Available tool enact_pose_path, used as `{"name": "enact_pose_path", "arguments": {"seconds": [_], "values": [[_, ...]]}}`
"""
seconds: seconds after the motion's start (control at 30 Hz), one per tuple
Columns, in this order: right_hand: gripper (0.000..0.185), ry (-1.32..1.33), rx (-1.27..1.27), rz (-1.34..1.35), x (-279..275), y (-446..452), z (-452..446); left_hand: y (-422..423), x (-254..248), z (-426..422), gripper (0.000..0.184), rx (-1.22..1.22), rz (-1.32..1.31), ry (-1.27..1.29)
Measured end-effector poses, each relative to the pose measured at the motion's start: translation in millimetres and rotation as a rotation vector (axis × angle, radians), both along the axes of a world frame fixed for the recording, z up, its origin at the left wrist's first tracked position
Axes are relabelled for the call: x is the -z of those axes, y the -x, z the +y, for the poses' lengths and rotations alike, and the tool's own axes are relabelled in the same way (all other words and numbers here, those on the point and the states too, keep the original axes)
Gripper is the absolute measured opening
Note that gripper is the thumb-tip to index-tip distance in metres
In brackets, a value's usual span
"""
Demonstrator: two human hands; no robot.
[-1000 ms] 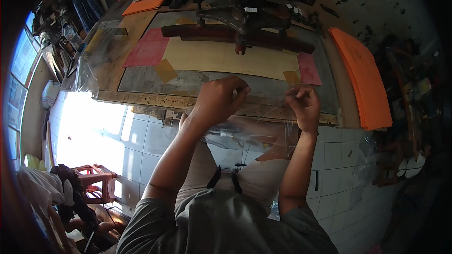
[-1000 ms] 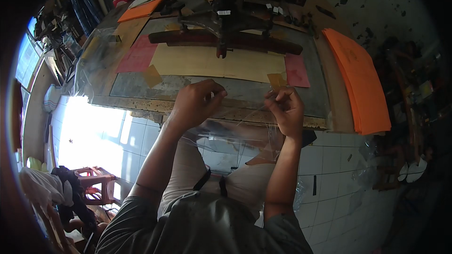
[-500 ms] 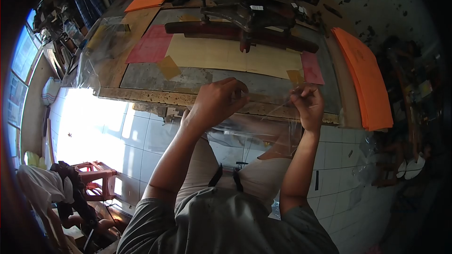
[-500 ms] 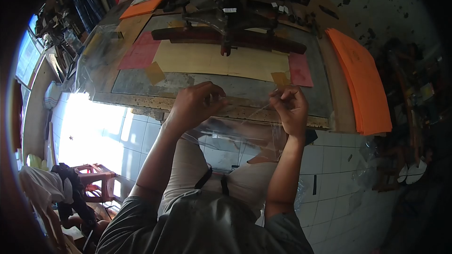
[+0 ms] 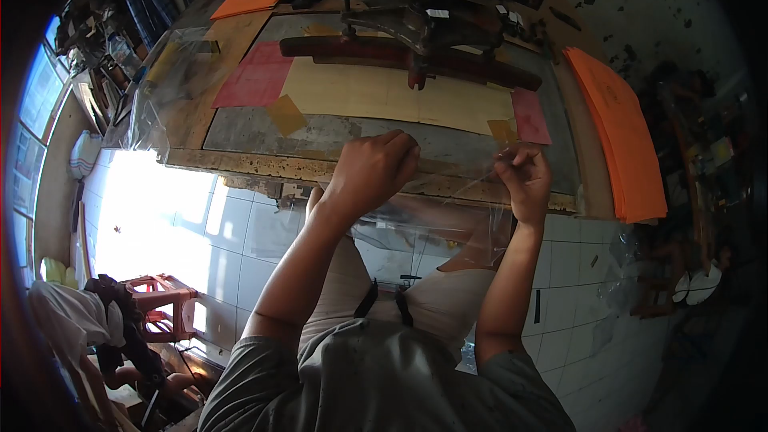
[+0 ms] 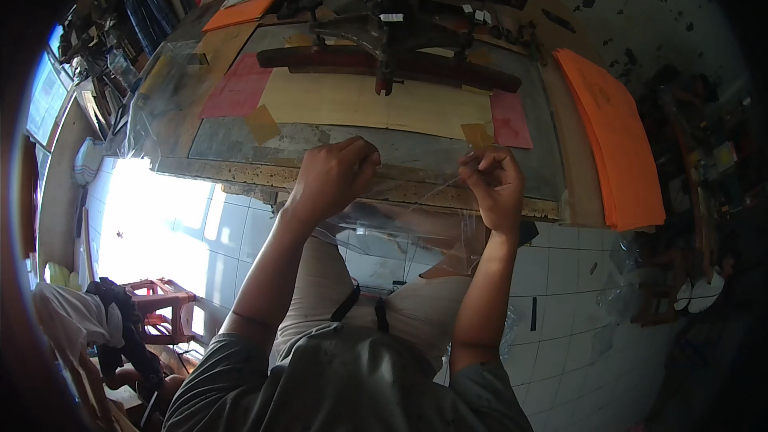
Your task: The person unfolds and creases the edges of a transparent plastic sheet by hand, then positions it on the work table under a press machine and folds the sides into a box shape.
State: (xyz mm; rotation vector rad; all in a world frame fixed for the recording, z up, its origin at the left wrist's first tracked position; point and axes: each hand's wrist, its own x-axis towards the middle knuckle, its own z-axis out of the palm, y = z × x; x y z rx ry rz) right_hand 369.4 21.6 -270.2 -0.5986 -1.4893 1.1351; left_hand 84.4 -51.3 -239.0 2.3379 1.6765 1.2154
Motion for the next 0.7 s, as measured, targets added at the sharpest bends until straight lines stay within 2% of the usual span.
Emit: {"name": "enact_pose_path", "arguments": {"seconds": [0.27, 0.47, 0.7], "values": [[0.028, 0.01, -0.014, 0.019, -0.5, -0.2, -0.6, -2.6, -12.8, -6.2, 0.018, 0.046, -0.089, 0.107], [0.029, -0.023, -0.018, 0.006, -0.1, -1.1, 1.0, -6.7, -7.6, 0.2, 0.016, 0.07, -0.103, 0.018], [0.029, 0.004, -0.031, 0.03, 0.1, -0.1, 0.4, -13.7, -10.7, 2.2, 0.016, 0.079, -0.131, 0.058]]}}
